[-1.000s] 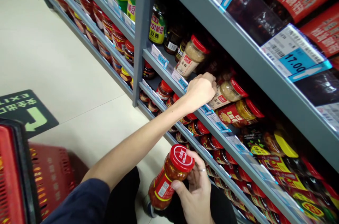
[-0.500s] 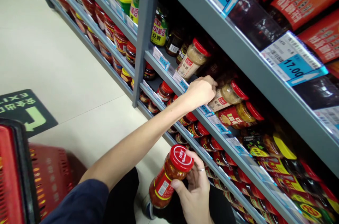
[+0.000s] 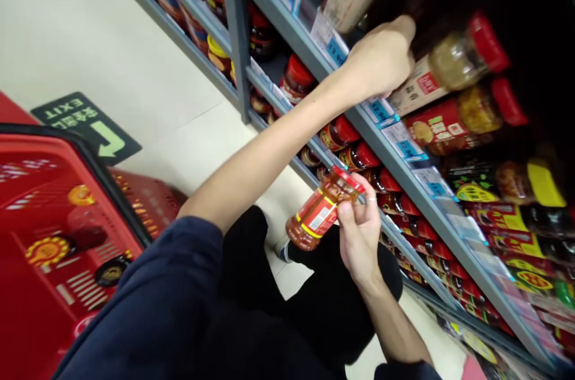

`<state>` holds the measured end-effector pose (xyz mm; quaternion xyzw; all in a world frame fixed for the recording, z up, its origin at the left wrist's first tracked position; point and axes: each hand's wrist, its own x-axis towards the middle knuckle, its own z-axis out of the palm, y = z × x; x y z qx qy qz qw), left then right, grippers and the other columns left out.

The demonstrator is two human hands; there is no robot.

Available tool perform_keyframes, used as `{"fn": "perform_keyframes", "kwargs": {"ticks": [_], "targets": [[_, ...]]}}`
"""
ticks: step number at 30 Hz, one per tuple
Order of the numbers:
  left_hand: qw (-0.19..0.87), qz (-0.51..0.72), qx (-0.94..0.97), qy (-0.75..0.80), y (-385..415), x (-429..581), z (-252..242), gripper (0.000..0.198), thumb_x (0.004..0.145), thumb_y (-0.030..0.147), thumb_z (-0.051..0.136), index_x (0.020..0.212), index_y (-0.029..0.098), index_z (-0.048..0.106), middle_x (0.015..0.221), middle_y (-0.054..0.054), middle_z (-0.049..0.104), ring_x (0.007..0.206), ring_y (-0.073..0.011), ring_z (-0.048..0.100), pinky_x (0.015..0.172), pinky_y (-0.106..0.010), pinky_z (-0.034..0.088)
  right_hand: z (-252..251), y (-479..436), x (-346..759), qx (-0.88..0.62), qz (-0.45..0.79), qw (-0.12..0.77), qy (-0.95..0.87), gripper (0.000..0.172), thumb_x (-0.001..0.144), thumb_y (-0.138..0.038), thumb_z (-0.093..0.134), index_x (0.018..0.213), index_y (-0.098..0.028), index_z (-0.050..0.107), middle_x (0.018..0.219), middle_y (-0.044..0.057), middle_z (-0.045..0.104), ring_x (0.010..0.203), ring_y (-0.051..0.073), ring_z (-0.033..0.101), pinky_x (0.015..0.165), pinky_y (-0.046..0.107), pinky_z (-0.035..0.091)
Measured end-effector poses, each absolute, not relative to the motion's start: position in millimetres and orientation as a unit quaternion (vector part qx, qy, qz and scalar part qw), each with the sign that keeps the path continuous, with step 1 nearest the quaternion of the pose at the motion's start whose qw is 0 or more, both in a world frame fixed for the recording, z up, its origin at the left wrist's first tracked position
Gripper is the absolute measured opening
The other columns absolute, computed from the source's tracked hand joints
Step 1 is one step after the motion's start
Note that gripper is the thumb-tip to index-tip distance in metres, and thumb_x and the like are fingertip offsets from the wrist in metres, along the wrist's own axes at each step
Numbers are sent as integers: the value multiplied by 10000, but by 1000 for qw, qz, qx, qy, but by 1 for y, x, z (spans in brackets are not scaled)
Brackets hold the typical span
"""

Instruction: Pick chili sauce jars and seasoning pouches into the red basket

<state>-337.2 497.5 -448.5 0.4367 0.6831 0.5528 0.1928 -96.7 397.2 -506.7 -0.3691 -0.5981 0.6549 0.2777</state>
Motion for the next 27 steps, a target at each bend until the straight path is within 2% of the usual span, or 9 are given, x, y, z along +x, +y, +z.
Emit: {"fn": "perform_keyframes", "kwargs": {"ticks": [2,7,10,13,16,18,20,23,27], "targets": [[148,515,484,691,502,-338,-452,230,991,131,394,1011,59,612,980,-44,733,1105,-224,726,930,-363,513,-508,400,-95,-381,654,292,-585,563,882,-346,791,1391,-306,552,1283,56,716,1143,226,705,1015,398,560],[97,485,485,721,503,-336,-451,212,978,139,429,874,122,612,908,-16,735,1093,-222,741,869,-297,524,-509,402,-89,-397,639,306,-584,575,871,-351,797,1389,-307,551,1269,54,708,1077,209,710,996,405,571],[32,530,455,715,485,-323,-442,488,993,161,153,1034,61,629,1017,-18,711,1189,-205,691,871,-305,483,-509,404,-88,-404,645,303,-574,584,875,-359,791,1401,-299,543,1245,53,717,1064,208,712,1003,420,574],[7,592,426,685,444,-303,-436,449,1029,151,209,1226,151,613,1134,11,707,1172,-161,696,897,-274,502,-505,404,-87,-387,673,315,-545,569,907,-376,751,1432,-303,541,1318,66,695,1140,229,698,1046,454,551],[118,603,358,703,390,-280,-453,302,1073,291,390,1198,188,645,919,1,724,920,-172,758,811,-267,541,-497,402,-88,-350,707,339,-513,563,939,-391,697,1471,-328,523,1390,66,663,1194,259,685,1073,505,530],[260,596,285,704,355,-260,-478,424,1072,448,407,995,162,710,786,-37,712,823,-200,749,764,-286,560,-491,401,-90,-337,720,350,-495,545,966,-442,636,1487,-345,508,1388,61,669,1203,280,687,1069,542,528],[452,585,221,636,328,-234,-507,584,1029,619,412,882,152,731,773,-83,729,816,-236,742,750,-319,584,-486,401,-91,-345,729,350,-477,529,987,-528,550,1471,-316,536,1350,76,695,1196,301,694,1058,565,532],[682,612,121,382,301,-185,-535,639,980,714,433,1091,162,733,994,-129,777,968,-284,743,833,-415,619,-483,402,-92,-378,729,326,-469,583,989,-612,434,1391,-233,620,1279,110,732,1183,318,702,1047,559,542],[730,658,-30,183,281,-148,-529,514,1016,588,506,1318,196,644,1180,-154,755,1093,-306,720,895,-535,614,-487,404,-91,-391,716,292,-499,545,975,-572,433,1342,-232,649,1270,83,741,1239,304,672,1085,535,519]]}}
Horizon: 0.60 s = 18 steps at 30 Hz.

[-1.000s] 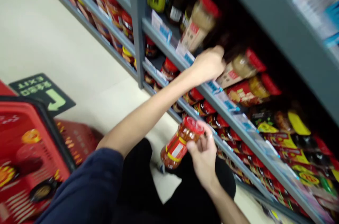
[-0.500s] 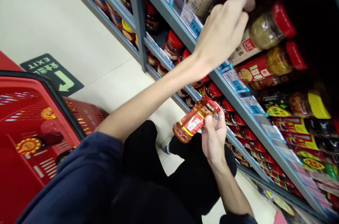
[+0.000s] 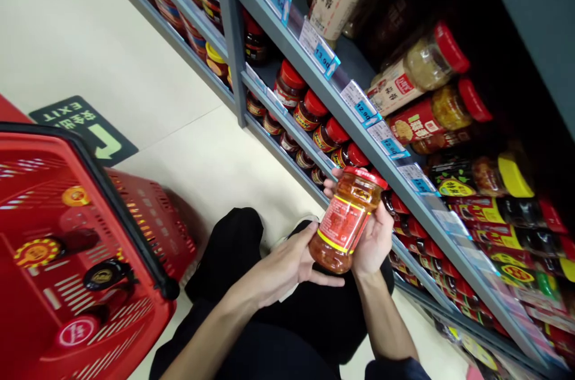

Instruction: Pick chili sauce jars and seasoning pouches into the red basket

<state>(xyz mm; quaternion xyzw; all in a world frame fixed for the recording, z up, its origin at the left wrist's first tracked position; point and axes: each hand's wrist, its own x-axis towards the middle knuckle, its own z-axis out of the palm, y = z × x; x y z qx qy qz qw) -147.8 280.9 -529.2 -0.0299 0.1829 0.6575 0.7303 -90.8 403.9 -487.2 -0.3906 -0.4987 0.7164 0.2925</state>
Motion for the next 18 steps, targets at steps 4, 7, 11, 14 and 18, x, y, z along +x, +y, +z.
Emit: {"fn": "perform_keyframes", "kwargs": {"ticks": [4,7,11,14,18], "targets": [[676,694,-35,246,276,-151,-514,441,992,529,594,1219,163,685,1148,-150,750,1030,-289,730,890,-513,627,-495,408,-89,-383,709,273,-525,499,965,-613,491,1277,-272,680,1299,44,729,1309,275,623,1127,492,486],[499,741,25,449,280,-151,-516,355,964,470,650,1200,205,675,1173,-106,719,1020,-248,716,879,-418,631,-498,408,-87,-370,701,259,-552,640,880,-774,551,1268,-281,676,1294,60,725,1329,284,606,1122,500,485],[177,680,156,694,286,-133,-526,377,864,280,783,1203,234,623,1154,-66,632,1094,-224,651,937,-380,589,-498,405,-88,-386,705,201,-559,696,829,-798,623,1263,-257,671,1231,94,745,1275,305,641,1056,517,540],[74,630,198,747,287,-120,-530,451,834,228,811,1223,226,584,1123,-61,595,1064,-222,635,925,-384,582,-498,403,-90,-402,700,207,-553,671,829,-783,645,1236,-250,676,1180,101,760,1230,316,668,1017,522,568],[32,601,225,767,290,-115,-531,517,827,266,827,1267,228,560,1152,-80,586,1080,-249,618,945,-419,569,-498,404,-91,-412,704,221,-535,634,863,-761,622,1240,-252,650,1176,96,762,1183,298,695,985,511,586]]}}
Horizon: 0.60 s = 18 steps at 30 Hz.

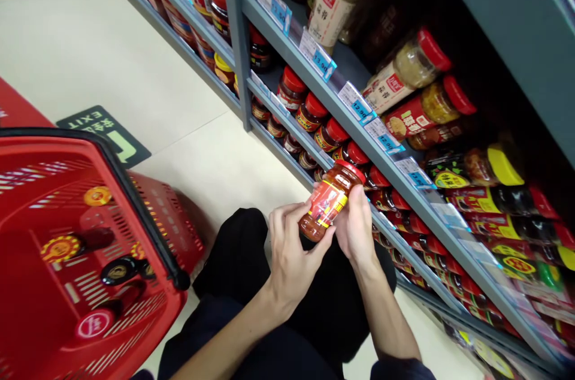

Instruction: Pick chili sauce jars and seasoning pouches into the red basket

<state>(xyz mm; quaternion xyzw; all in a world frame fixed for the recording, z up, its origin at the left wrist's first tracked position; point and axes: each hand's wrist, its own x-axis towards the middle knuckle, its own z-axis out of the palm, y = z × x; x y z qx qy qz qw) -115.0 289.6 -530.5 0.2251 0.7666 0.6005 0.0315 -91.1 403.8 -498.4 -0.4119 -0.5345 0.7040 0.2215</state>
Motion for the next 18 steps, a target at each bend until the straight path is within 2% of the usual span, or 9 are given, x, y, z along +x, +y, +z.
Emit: {"fn": "perform_keyframes", "kwargs": {"ticks": [3,6,9,12,15,18], "targets": [[53,610,247,751,293,-122,-530,516,827,253,821,1264,224,547,1166,-81,586,1098,-246,613,964,-408,562,-499,406,-89,-407,707,255,-520,556,900,-692,636,1253,-263,614,1227,85,742,1146,266,710,971,478,590],[126,644,261,709,296,-134,-534,415,870,220,753,1229,228,545,1157,-67,593,1085,-222,629,955,-373,564,-500,410,-85,-398,697,311,-510,468,909,-541,720,1276,-295,565,1273,52,709,1109,223,714,969,441,587],[200,659,263,676,299,-144,-545,363,915,258,697,1249,251,553,1198,-63,610,1111,-221,640,953,-369,567,-503,414,-84,-398,681,341,-511,476,856,-432,803,1239,-312,547,1240,15,704,1096,196,702,981,403,579],[242,660,250,666,301,-155,-553,396,929,309,690,1304,275,567,1287,-65,625,1184,-239,637,1018,-403,549,-507,418,-85,-409,670,351,-510,488,835,-421,821,1224,-300,550,1208,11,711,1093,190,695,981,373,572],[193,687,236,660,309,-173,-539,338,951,294,664,1282,259,607,1307,-69,647,1235,-241,624,1095,-426,503,-509,418,-87,-417,665,357,-506,485,861,-427,799,1257,-293,552,1205,19,714,1092,195,694,931,350,585],[85,716,275,637,338,-202,-504,264,960,234,643,1223,224,642,1263,-75,673,1223,-224,631,1090,-401,506,-511,416,-87,-409,668,352,-512,510,868,-432,793,1290,-290,544,1243,34,710,1135,212,688,979,381,574]]}}
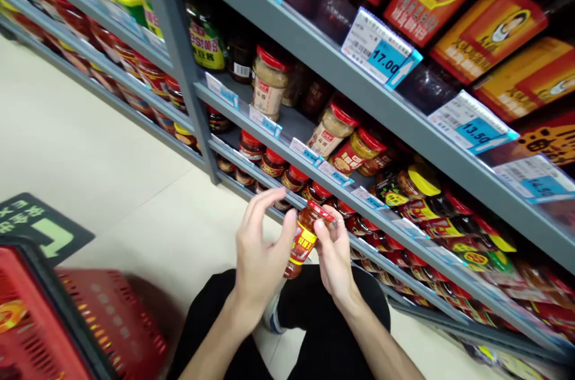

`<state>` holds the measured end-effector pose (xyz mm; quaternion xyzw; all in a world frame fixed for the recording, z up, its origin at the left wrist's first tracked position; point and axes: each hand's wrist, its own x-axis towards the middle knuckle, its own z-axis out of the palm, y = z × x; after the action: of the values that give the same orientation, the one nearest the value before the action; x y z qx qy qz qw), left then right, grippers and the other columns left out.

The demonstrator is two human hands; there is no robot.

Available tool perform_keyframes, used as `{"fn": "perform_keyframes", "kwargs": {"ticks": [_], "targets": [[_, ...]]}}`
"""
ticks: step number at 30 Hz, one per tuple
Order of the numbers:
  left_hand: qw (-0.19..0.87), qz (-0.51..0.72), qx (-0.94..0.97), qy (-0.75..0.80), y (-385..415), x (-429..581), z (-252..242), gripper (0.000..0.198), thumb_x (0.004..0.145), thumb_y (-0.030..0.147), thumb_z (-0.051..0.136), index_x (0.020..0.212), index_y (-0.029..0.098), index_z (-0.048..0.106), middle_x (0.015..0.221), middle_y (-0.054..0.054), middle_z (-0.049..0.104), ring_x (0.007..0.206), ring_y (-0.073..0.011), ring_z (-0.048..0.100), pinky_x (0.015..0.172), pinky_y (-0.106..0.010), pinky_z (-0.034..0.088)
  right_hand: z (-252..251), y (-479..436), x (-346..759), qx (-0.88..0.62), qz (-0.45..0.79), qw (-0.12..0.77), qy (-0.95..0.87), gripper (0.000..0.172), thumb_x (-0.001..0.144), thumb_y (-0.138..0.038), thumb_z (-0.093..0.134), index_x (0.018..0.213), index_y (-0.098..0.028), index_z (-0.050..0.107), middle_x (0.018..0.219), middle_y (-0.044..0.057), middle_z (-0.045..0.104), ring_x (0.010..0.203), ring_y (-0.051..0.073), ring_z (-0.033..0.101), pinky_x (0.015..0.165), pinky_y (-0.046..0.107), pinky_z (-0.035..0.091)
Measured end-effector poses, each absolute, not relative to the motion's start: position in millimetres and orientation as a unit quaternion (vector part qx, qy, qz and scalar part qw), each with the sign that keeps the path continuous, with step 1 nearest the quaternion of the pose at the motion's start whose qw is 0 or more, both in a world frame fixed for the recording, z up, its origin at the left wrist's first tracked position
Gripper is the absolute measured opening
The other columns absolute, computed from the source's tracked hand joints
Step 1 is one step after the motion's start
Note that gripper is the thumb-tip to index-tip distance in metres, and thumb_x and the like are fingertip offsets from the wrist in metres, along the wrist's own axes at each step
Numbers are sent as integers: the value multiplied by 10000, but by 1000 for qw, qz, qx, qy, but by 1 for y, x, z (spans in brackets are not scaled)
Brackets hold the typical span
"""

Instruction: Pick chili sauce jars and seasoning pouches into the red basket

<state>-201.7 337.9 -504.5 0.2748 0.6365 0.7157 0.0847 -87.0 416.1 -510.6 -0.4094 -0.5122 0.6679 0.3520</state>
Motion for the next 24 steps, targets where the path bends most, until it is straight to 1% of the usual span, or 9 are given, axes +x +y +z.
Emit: {"fn": "perform_keyframes", "kwargs": {"ticks": [2,4,7,10,13,16,18,21,24], "targets": [[30,718,320,618,369,-222,-481,250,965,207,627,1215,207,636,1261,-84,676,1223,-218,632,1085,-394,514,-512,415,-87,-408,668,347,-516,542,856,-441,805,1300,-282,539,1263,44,707,1155,221,686,1043,413,547],[-19,705,352,616,405,-239,-463,285,964,201,627,1248,193,603,1306,-104,659,1267,-226,609,1121,-408,491,-513,413,-88,-413,665,344,-518,565,839,-453,820,1298,-278,542,1268,49,707,1159,225,686,1073,431,530],[-72,662,388,638,447,-255,-451,435,940,229,673,1340,158,517,1402,-153,603,1353,-262,549,1179,-429,437,-513,412,-88,-424,662,339,-517,577,823,-478,830,1287,-276,553,1257,52,711,1168,233,679,1058,438,540],[-52,628,416,656,467,-260,-451,491,952,234,657,1389,128,460,1405,-179,602,1346,-284,556,1151,-426,459,-513,413,-86,-437,659,335,-511,598,810,-494,838,1292,-282,555,1253,55,711,1183,247,673,1039,444,553],[-23,621,421,661,469,-263,-455,451,967,254,644,1370,150,471,1344,-156,647,1265,-282,616,1082,-418,508,-514,413,-84,-445,656,329,-513,620,802,-508,842,1311,-298,558,1268,50,705,1202,250,666,1057,446,543],[-16,595,432,677,468,-267,-459,489,925,275,711,1345,150,493,1292,-146,676,1202,-294,649,1035,-420,531,-516,413,-84,-454,648,324,-519,629,787,-527,845,1304,-300,569,1252,48,712,1192,253,670,1037,438,558],[-22,568,440,695,469,-269,-461,501,905,276,734,1327,126,510,1258,-157,684,1171,-310,654,1012,-433,537,-517,413,-85,-458,644,320,-523,636,779,-531,847,1302,-297,571,1236,54,718,1171,258,679,1000,432,581],[-47,546,445,708,470,-271,-462,454,917,278,712,1289,87,535,1209,-173,680,1129,-318,647,978,-438,539,-518,413,-86,-459,638,315,-533,639,775,-525,849,1304,-298,574,1231,61,718,1162,265,683,949,420,606],[-81,517,437,732,466,-274,-459,384,938,276,675,1248,84,555,1146,-164,679,1103,-319,627,960,-440,530,-520,414,-87,-451,640,312,-538,627,788,-512,843,1314,-304,572,1255,61,707,1185,273,676,960,431,606]]}}
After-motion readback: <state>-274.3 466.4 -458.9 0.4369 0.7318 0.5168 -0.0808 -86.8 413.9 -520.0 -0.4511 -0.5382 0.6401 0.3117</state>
